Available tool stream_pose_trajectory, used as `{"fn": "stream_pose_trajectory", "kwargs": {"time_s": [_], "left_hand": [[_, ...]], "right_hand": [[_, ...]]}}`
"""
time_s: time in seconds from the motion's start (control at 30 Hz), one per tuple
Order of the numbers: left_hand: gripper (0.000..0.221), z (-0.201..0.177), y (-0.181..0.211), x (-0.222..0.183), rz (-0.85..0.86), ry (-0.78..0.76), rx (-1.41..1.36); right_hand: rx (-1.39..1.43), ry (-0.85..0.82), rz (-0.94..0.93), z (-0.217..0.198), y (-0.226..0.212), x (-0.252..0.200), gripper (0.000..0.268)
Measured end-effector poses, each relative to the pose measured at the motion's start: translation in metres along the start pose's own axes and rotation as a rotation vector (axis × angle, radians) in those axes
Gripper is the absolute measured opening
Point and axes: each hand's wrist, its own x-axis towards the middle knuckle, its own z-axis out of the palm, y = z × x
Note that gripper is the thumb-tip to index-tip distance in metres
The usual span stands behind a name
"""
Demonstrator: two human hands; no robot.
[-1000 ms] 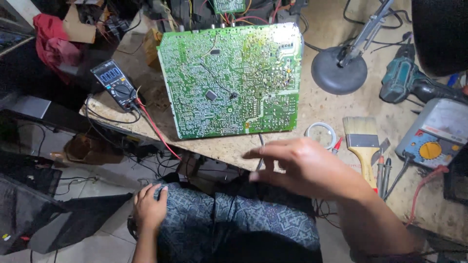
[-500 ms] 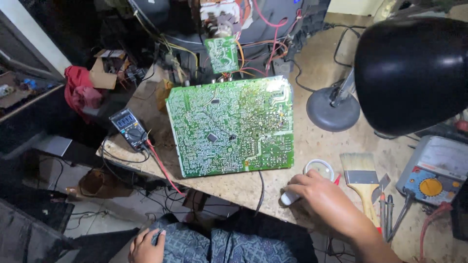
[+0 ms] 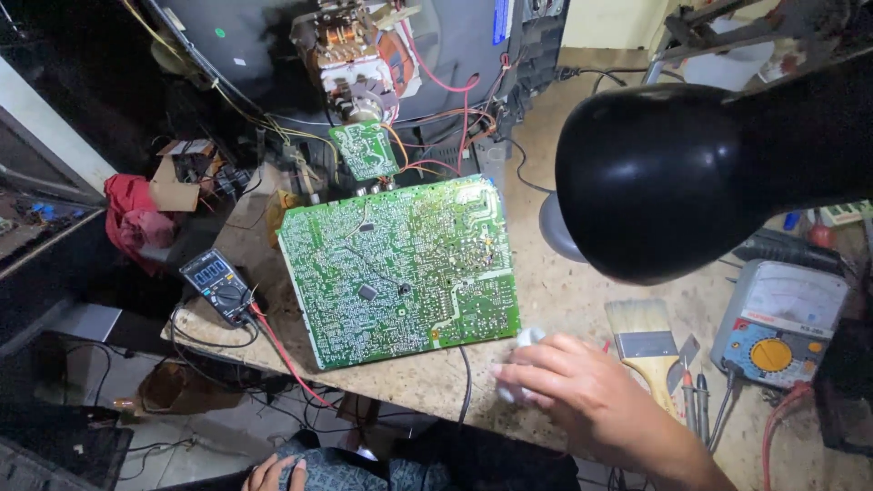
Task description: Inspecting and repairing a circuit board using a soldering iron, multimeter, and magnifying glass.
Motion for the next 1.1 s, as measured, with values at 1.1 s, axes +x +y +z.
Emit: {"fn": "stream_pose_trajectory", "kwargs": {"time_s": [1.1], "left_hand": [[0.024, -0.122, 0.079, 0.241, -0.730, 0.620, -0.779]], "right_hand": [[1.154, 0.339, 0.854, 0.094, 0.013, 0.018, 0.030]]}}
